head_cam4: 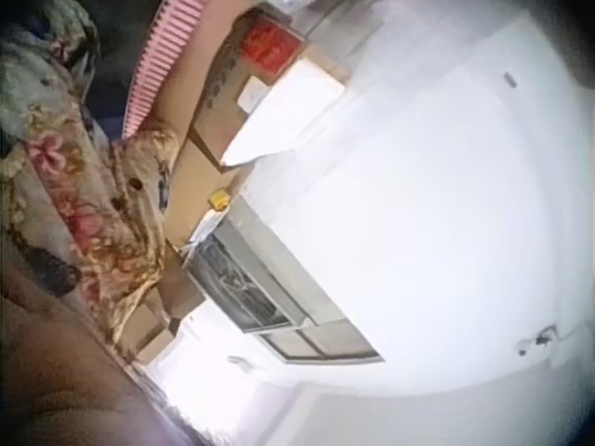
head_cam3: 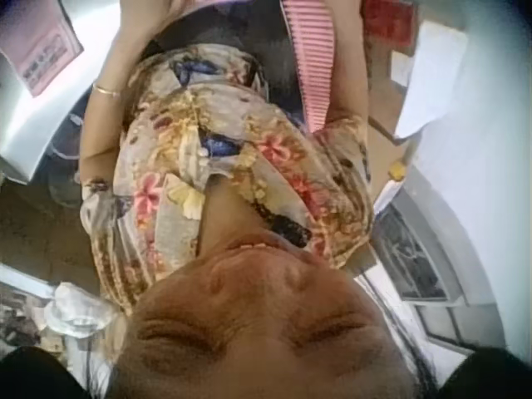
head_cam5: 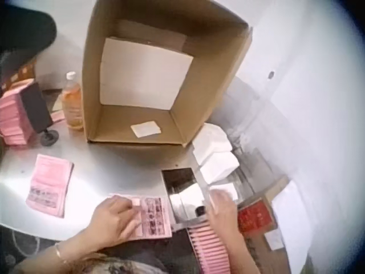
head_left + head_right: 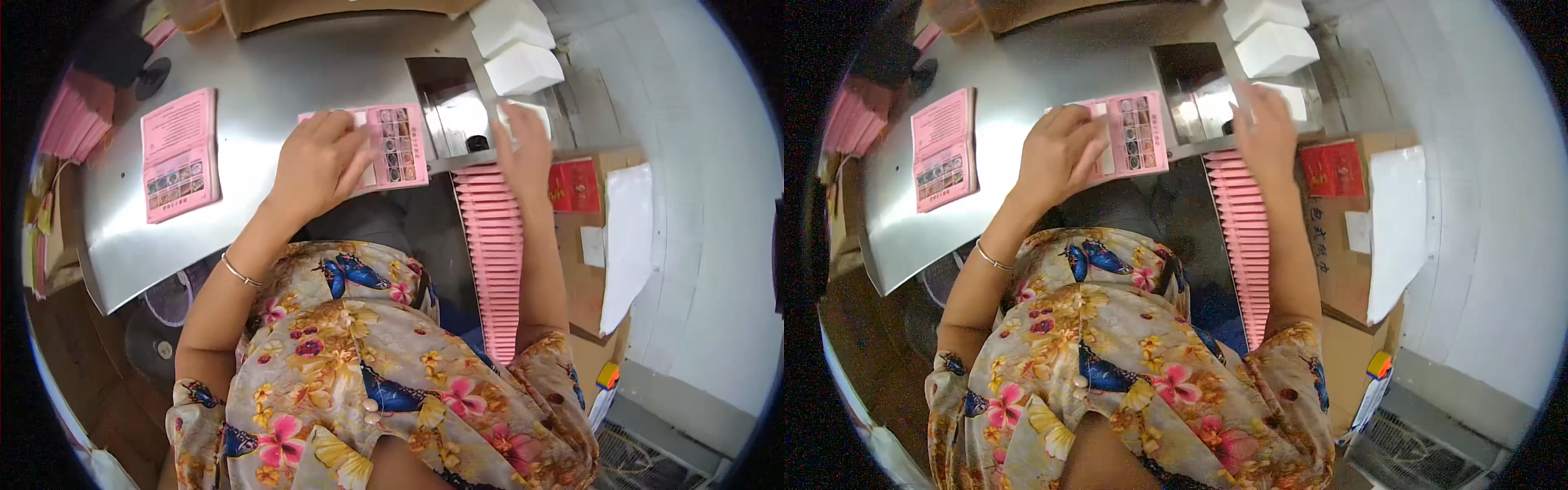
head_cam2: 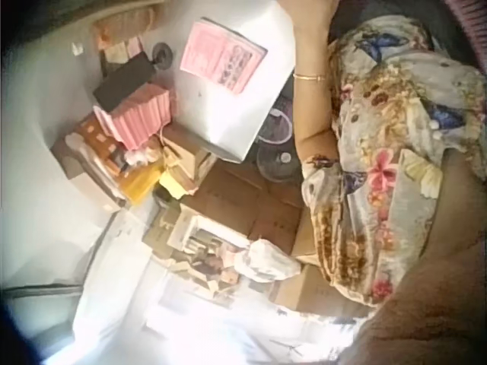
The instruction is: Scanning and packaging white items into boxes with pink forms and foam padding.
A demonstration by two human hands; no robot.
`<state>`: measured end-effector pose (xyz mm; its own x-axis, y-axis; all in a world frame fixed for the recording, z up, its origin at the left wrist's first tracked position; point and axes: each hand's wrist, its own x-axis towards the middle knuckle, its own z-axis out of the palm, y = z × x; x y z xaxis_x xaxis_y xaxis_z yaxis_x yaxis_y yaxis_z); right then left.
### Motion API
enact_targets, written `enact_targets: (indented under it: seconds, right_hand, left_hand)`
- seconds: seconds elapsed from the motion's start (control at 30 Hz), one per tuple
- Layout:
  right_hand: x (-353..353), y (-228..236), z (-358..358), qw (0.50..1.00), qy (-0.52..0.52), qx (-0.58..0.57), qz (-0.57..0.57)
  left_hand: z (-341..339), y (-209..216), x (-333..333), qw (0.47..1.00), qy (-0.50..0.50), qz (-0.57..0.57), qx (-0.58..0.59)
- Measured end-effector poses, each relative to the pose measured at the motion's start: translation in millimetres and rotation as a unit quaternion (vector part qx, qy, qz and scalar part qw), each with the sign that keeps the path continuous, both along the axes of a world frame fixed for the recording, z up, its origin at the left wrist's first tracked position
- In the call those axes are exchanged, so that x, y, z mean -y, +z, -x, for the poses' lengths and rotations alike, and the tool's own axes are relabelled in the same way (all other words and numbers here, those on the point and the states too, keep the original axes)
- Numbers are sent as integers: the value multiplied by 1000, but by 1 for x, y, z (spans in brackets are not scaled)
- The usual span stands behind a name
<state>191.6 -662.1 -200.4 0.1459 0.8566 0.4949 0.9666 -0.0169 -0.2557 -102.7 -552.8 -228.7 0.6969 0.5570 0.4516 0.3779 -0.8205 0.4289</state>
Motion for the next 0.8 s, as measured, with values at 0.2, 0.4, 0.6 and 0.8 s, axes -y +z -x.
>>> enact_targets:
  seconds: [0.2, 0.4, 0.6, 0.8]
  right_hand:
    - [9, -37, -55, 994, -95, 53, 17]
    - [9, -26, -39, 986, -125, -51, 101]
    - [8, -48, -85, 999, -23, 34, -30]
    - [13, -21, -20, 992, 104, 26, -63]
  left_hand:
    - [-16, -17, -5, 994, -81, -68, -7]
    - [-12, -18, 7, 999, -3, -50, -8]
    - [3, -8, 19, 984, 28, 152, -86]
    - [14, -12, 21, 996, -54, -39, -64]
